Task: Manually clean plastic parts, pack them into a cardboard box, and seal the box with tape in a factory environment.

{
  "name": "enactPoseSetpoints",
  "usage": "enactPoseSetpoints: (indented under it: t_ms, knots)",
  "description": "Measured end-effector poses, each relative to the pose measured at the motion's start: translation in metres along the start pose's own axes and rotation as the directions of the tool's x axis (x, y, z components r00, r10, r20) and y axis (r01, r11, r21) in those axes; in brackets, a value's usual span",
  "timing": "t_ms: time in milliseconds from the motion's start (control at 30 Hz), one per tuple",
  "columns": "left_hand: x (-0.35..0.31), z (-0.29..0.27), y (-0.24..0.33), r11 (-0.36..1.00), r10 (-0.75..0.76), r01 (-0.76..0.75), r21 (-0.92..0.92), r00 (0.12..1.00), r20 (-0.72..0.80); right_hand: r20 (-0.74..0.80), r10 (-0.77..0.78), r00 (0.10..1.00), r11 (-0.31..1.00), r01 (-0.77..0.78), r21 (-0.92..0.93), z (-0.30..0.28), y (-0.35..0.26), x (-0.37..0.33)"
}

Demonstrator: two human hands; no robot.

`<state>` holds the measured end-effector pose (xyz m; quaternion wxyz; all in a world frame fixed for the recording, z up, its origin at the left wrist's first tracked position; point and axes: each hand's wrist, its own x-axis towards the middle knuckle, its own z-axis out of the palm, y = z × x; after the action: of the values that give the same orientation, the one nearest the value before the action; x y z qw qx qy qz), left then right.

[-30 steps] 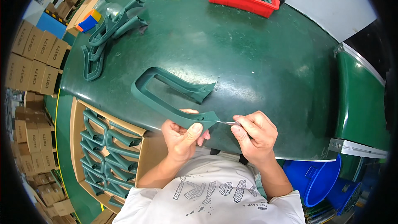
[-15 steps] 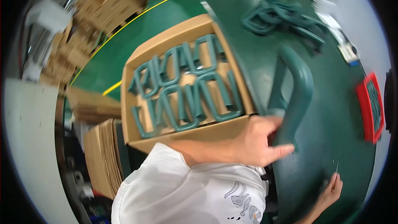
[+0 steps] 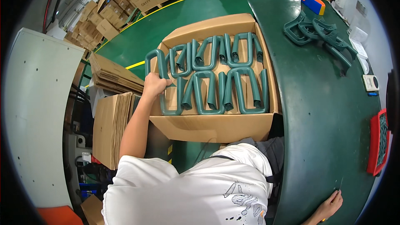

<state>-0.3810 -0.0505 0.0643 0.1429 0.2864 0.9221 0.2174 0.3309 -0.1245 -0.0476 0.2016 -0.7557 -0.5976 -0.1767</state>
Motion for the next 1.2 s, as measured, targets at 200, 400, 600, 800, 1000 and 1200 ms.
enactPoseSetpoints:
  t_ms: [200,400,600,800,1000,1200]
  knots:
    - [0.020,0.018,-0.013,1.000,0.024,-0.023,-0.013,0.997,0.076,-0.014,-0.028,0.999,0.999,0.029,0.044,-0.004,-0.002,-0.003]
    - [0.018,0.037,-0.028,0.989,-0.082,0.104,-0.109,0.978,0.194,-0.045,-0.047,0.998,0.997,0.049,0.055,0.000,0.003,-0.005]
    - [0.001,0.015,-0.018,0.982,0.039,-0.040,-0.184,0.999,-0.007,0.025,0.039,0.999,0.998,-0.040,0.045,-0.002,0.005,-0.008]
    - [0.014,0.026,-0.032,0.891,0.009,-0.013,-0.455,1.000,-0.011,-0.023,0.005,1.000,0.997,-0.003,0.075,-0.001,-0.001,-0.006]
    - [0.025,0.021,-0.046,0.826,-0.012,0.053,-0.562,0.997,0.077,-0.015,0.023,1.000,0.996,-0.021,0.090,-0.002,-0.001,-0.007]
    - [0.020,0.037,-0.042,0.934,-0.045,0.124,-0.334,0.971,0.233,-0.017,-0.002,1.000,0.994,0.004,0.106,-0.001,0.004,-0.008]
